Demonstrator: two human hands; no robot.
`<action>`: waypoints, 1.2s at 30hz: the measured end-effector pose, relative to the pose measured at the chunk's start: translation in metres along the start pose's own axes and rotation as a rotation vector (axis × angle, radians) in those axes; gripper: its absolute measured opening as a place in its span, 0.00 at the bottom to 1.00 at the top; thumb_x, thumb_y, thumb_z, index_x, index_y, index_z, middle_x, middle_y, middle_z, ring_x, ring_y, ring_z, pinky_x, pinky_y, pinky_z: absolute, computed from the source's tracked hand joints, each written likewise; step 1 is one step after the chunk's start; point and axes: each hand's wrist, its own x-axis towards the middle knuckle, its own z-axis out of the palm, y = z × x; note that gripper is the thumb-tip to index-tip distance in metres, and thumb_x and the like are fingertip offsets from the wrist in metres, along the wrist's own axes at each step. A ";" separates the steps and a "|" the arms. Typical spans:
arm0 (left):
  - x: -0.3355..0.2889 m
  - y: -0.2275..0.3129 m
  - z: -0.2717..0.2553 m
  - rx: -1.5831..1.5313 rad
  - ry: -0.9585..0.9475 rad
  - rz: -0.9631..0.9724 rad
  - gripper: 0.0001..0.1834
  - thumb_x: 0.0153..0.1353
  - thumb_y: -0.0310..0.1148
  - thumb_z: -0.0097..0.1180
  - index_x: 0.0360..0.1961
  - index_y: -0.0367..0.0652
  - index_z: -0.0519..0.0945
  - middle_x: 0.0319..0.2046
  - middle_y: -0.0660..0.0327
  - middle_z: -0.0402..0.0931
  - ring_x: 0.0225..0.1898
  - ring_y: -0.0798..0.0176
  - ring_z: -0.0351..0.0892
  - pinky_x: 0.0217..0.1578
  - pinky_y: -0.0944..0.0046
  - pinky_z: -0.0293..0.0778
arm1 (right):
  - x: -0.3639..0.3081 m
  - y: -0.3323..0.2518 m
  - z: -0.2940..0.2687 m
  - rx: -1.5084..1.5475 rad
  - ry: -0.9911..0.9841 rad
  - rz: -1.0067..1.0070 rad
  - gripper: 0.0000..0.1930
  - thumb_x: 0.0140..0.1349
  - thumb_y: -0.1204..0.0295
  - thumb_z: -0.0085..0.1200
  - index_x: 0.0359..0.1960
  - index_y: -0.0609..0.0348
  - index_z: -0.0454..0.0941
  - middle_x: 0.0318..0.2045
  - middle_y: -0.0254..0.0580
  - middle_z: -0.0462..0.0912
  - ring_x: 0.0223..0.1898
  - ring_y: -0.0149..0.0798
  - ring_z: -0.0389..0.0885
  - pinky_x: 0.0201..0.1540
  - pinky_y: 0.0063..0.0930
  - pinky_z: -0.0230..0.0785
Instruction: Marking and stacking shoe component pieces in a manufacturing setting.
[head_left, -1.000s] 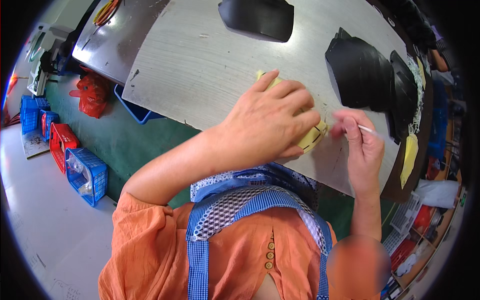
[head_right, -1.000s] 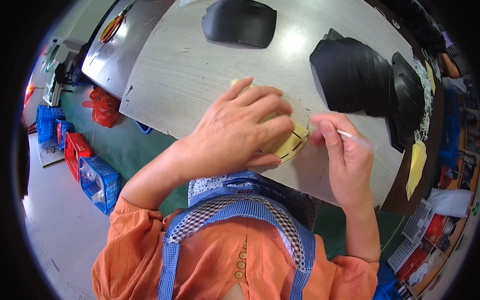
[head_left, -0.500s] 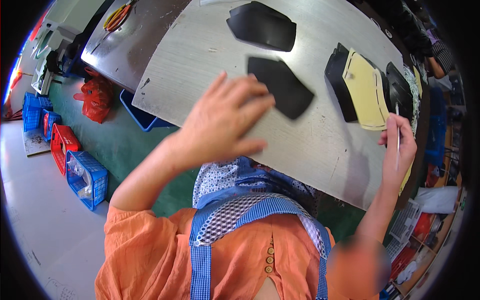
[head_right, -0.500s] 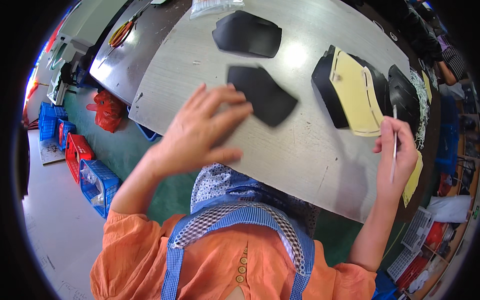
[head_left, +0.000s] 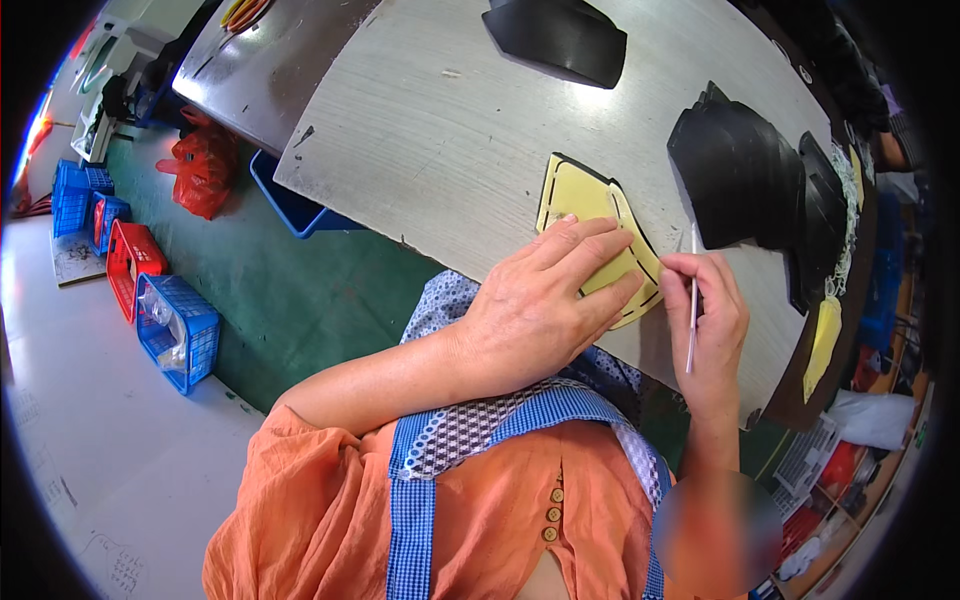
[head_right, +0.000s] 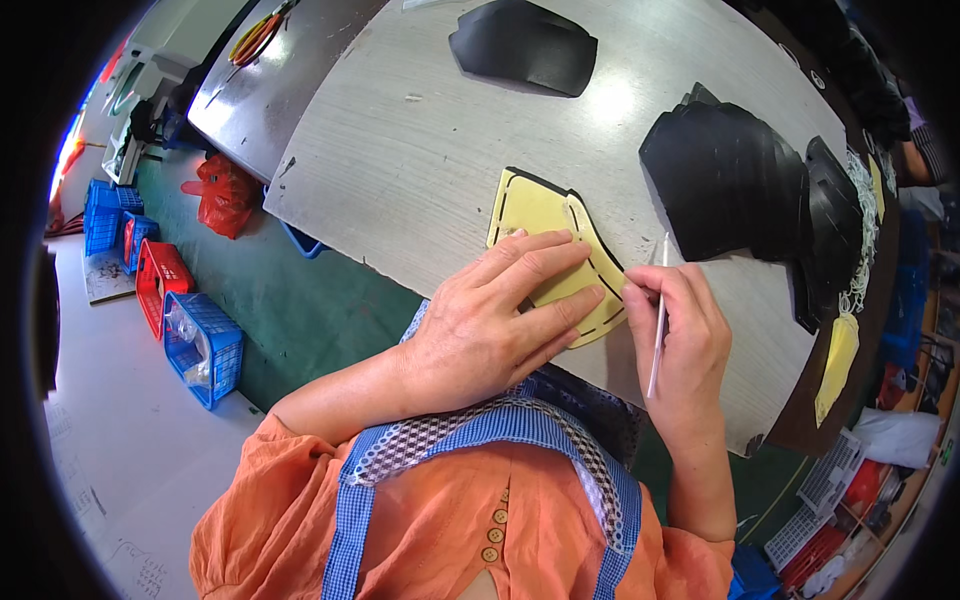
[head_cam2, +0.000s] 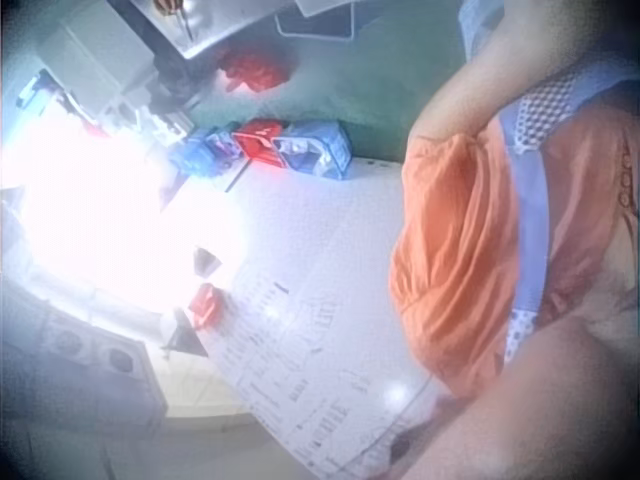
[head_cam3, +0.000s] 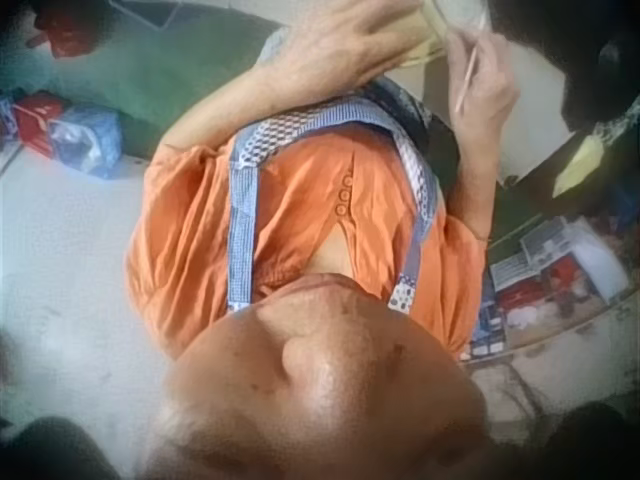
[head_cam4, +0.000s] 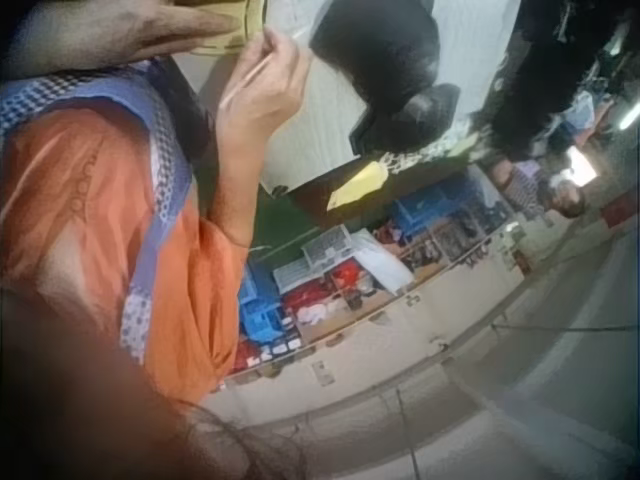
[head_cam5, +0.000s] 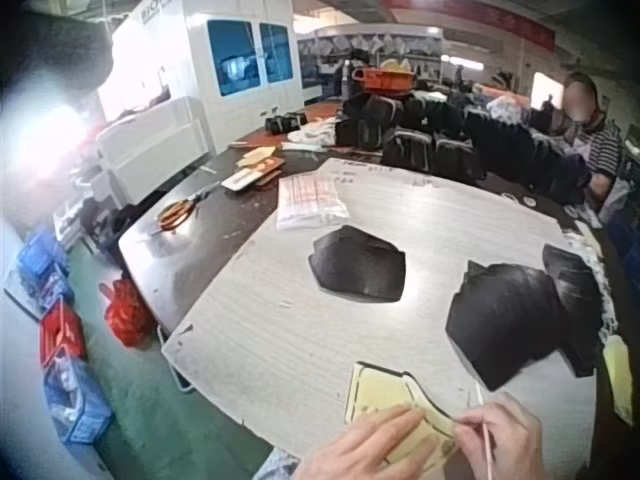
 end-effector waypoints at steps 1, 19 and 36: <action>0.000 0.000 0.000 0.000 0.001 -0.007 0.19 0.61 0.35 0.66 0.54 0.47 0.85 0.62 0.51 0.74 0.65 0.48 0.74 0.65 0.43 0.72 | 0.004 -0.004 -0.002 0.002 -0.006 -0.002 0.07 0.68 0.77 0.61 0.46 0.64 0.82 0.33 0.34 0.80 0.30 0.27 0.75 0.34 0.24 0.69; -0.001 -0.007 0.005 0.028 -0.001 0.051 0.15 0.55 0.33 0.66 0.45 0.46 0.84 0.55 0.50 0.74 0.66 0.47 0.73 0.66 0.41 0.70 | 0.103 -0.013 0.022 0.279 -0.124 -0.017 0.14 0.75 0.64 0.52 0.38 0.61 0.85 0.24 0.43 0.81 0.24 0.38 0.80 0.31 0.31 0.72; 0.035 -0.020 -0.020 0.106 -0.164 0.164 0.17 0.53 0.43 0.71 0.42 0.52 0.80 0.56 0.65 0.77 0.65 0.53 0.72 0.62 0.48 0.70 | 0.014 0.001 -0.025 0.387 -0.195 0.304 0.12 0.75 0.67 0.53 0.38 0.62 0.83 0.26 0.41 0.81 0.30 0.38 0.80 0.35 0.33 0.71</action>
